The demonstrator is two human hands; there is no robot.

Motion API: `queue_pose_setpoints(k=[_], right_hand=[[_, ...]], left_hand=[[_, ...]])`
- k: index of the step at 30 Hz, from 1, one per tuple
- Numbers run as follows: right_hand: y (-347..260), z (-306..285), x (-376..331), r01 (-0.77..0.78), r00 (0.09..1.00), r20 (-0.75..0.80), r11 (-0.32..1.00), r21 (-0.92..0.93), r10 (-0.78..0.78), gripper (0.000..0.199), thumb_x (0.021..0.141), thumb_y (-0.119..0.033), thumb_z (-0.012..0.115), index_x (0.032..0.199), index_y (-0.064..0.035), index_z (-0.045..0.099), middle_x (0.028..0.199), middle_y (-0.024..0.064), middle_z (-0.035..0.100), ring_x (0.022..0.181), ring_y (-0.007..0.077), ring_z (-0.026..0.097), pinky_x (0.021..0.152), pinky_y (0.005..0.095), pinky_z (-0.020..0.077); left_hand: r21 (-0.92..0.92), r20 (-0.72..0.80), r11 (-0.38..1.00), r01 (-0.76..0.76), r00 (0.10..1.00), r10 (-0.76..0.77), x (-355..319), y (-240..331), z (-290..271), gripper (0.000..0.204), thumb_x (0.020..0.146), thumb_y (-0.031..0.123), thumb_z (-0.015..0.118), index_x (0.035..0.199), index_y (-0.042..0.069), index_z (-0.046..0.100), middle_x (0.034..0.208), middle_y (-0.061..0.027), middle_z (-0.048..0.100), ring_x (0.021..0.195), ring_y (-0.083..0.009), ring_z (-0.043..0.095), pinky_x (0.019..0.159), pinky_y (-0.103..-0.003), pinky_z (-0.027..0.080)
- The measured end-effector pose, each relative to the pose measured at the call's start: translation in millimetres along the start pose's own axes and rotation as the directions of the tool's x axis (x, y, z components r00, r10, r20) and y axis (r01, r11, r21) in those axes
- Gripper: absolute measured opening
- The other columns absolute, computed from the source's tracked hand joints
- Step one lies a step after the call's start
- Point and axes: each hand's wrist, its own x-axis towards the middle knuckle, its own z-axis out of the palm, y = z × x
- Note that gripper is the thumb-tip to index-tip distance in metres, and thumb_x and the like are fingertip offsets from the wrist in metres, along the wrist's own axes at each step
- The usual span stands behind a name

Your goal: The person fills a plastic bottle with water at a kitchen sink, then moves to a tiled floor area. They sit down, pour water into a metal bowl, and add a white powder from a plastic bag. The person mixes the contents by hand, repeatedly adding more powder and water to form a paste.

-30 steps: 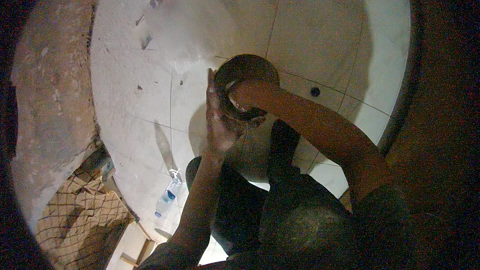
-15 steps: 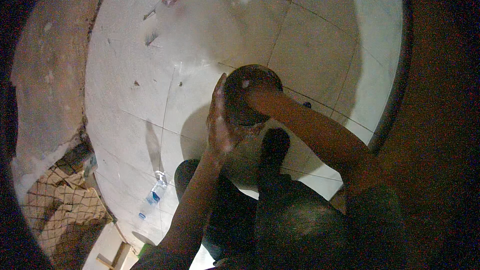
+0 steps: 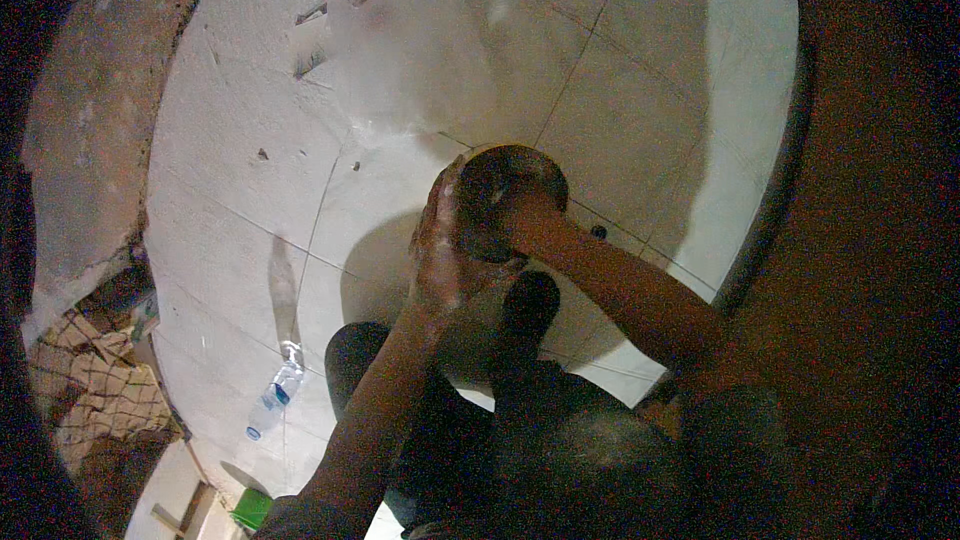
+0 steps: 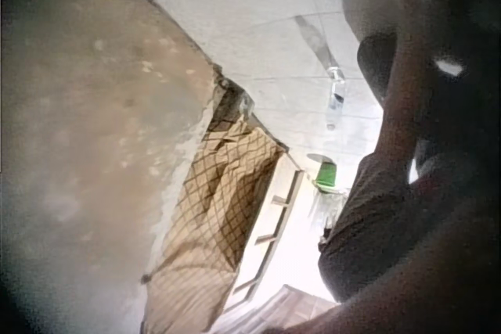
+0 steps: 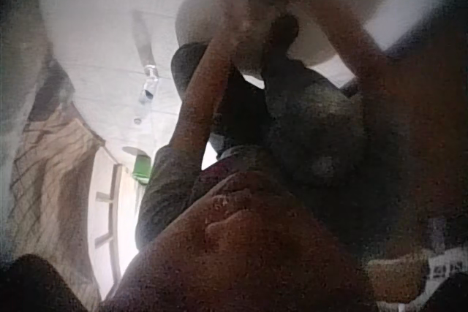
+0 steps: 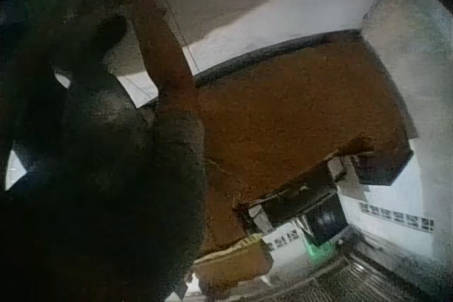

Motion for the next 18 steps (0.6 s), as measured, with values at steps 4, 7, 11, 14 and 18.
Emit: queue_pose_setpoints(k=[4, 7, 11, 14, 18], right_hand=[[13, 16, 37, 0.062, 0.995, 0.069, 0.988, 0.139, -0.072, 0.051, 0.1, -0.027, 0.062, 0.147, -0.009, 0.056, 0.141, 0.0205, 0.062, 0.131, 0.0358, 0.059, 0.113, 0.047, 0.0459], [62, 52, 65, 0.07, 0.916, -0.377, 0.869, 0.491, 0.139, 0.052, 0.099, -0.028, 0.062, 0.148, -0.0104, 0.055, 0.147, 0.0191, 0.057, 0.135, 0.0361, 0.055, 0.117, 0.0476, 0.0429], [27, 5, 49, -0.1, 0.995, 0.032, 0.956, 0.275, 0.095, 0.052, 0.101, -0.029, 0.06, 0.149, -0.0108, 0.054, 0.154, 0.0172, 0.052, 0.138, 0.0368, 0.053, 0.117, 0.0491, 0.0423], [-9, -6, 17, -0.029, 0.999, -0.022, 0.973, 0.23, 0.034, 0.048, 0.1, -0.031, 0.059, 0.144, -0.0108, 0.059, 0.15, 0.0161, 0.056, 0.135, 0.0381, 0.055, 0.119, 0.0491, 0.0395], [59, 62, 58, 0.096, 0.994, -0.083, 0.896, 0.434, -0.066, 0.047, 0.103, -0.032, 0.054, 0.144, -0.0103, 0.06, 0.149, 0.0151, 0.058, 0.135, 0.0375, 0.055, 0.12, 0.0467, 0.039]], left_hand=[[0.014, 0.027, 0.999, 0.037, 0.999, -0.038, 7, 16, -2, 0.134, 0.051, 0.033, 0.101, 0.162, 0.015, 0.028, 0.159, -0.0227, 0.04, 0.144, -0.0437, 0.044, 0.116, -0.053, 0.041], [-0.044, 0.017, 0.999, -0.029, 0.999, 0.03, 14, 19, 9, 0.133, 0.051, 0.032, 0.101, 0.162, 0.015, 0.028, 0.159, -0.0223, 0.041, 0.144, -0.0435, 0.044, 0.117, -0.052, 0.041], [0.008, -0.005, 1.0, 0.024, 1.0, -0.024, 3, 7, -3, 0.134, 0.051, 0.033, 0.101, 0.162, 0.016, 0.028, 0.159, -0.0222, 0.041, 0.145, -0.0432, 0.044, 0.117, -0.051, 0.041], [-0.045, -0.007, 0.998, 0.035, 0.999, -0.036, -1, -9, 2, 0.135, 0.051, 0.035, 0.101, 0.162, 0.017, 0.026, 0.159, -0.022, 0.04, 0.145, -0.0429, 0.043, 0.117, -0.051, 0.041], [-0.091, 0.008, 0.991, -0.1, 0.995, 0.101, 24, 18, 33, 0.132, 0.053, 0.035, 0.101, 0.16, 0.01, 0.028, 0.148, -0.0208, 0.051, 0.133, -0.0432, 0.055, 0.108, -0.048, 0.051]])
